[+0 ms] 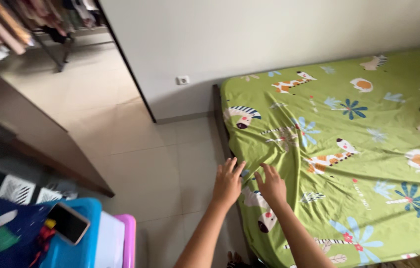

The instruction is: The person removes a green patterned fitted sheet from a mattress by pulling it off each corner and gathering it into a bundle. The person then picks up a folded space-themed sheet from a nearby storage bin and places it on the bare mattress.

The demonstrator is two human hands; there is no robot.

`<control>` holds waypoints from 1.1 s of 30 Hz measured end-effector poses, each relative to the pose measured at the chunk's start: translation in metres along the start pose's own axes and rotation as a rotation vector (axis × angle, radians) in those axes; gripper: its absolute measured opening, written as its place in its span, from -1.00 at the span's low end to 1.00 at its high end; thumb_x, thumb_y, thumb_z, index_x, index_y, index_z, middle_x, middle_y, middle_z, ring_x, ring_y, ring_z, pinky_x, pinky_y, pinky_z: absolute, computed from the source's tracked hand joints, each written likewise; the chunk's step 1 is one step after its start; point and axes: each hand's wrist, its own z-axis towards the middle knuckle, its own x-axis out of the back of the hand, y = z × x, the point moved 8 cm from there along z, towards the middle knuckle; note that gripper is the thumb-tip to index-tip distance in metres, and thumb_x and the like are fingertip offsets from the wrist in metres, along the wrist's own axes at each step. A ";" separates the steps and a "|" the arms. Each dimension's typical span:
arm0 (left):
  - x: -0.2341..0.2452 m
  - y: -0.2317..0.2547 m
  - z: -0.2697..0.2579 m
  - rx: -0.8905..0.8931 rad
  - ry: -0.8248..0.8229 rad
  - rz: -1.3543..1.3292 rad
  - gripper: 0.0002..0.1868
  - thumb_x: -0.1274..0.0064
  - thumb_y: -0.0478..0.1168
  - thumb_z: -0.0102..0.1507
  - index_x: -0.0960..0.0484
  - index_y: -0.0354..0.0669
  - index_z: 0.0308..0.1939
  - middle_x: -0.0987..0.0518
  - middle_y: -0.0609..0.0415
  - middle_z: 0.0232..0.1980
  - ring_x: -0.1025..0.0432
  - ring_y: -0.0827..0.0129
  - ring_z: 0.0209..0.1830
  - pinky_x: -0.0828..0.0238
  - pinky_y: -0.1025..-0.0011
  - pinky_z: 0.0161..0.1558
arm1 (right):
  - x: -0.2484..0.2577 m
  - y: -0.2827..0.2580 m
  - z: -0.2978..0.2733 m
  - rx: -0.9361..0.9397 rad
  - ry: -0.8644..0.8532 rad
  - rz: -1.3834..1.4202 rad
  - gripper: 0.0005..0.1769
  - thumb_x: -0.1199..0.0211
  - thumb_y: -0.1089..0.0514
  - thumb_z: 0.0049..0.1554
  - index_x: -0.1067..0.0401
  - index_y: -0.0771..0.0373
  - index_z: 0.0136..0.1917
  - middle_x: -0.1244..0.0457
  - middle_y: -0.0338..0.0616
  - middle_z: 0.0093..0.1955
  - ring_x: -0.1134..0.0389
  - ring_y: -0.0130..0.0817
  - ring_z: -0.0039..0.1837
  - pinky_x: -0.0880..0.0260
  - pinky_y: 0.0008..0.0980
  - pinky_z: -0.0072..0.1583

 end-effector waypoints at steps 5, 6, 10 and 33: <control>-0.021 -0.027 0.045 -0.042 -0.068 -0.005 -0.40 -0.11 -0.32 0.23 -0.43 -0.03 0.39 -0.32 -0.10 0.45 -0.13 0.00 0.51 0.03 -0.11 0.45 | -0.025 0.014 0.041 -0.007 -0.034 -0.048 -0.54 -0.19 -0.12 0.19 -0.39 0.08 0.29 -0.33 -0.08 0.21 -0.41 -0.01 0.16 -0.41 -0.01 0.13; -0.027 -0.033 0.055 -0.046 -0.087 -0.004 -0.40 -0.11 -0.32 0.23 -0.43 -0.03 0.38 -0.32 -0.10 0.45 -0.13 0.01 0.51 0.04 -0.11 0.45 | -0.028 0.016 0.047 -0.013 -0.026 -0.047 -0.54 -0.20 -0.12 0.18 -0.39 0.08 0.28 -0.33 -0.08 0.19 -0.41 0.00 0.15 -0.40 0.00 0.12; -0.048 -0.058 0.093 -0.113 -0.136 -0.007 -0.44 -0.10 -0.31 0.26 -0.45 -0.04 0.36 -0.34 -0.08 0.44 -0.15 0.03 0.50 0.02 -0.07 0.47 | -0.055 0.032 0.070 -0.108 -0.039 -0.049 -0.55 -0.21 -0.12 0.17 -0.40 0.07 0.26 -0.34 -0.11 0.17 -0.41 -0.05 0.15 -0.41 -0.03 0.12; -0.213 -0.207 0.267 -0.576 -0.614 -0.179 -0.48 -0.13 -0.29 0.25 -0.49 -0.07 0.32 -0.39 -0.02 0.38 -0.16 0.09 0.49 0.03 -0.01 0.48 | -0.228 0.061 0.173 -0.757 0.051 -0.150 -0.48 -0.38 -0.06 0.02 -0.41 0.05 0.24 -0.32 -0.19 0.19 -0.36 -0.13 0.24 -0.39 -0.11 0.15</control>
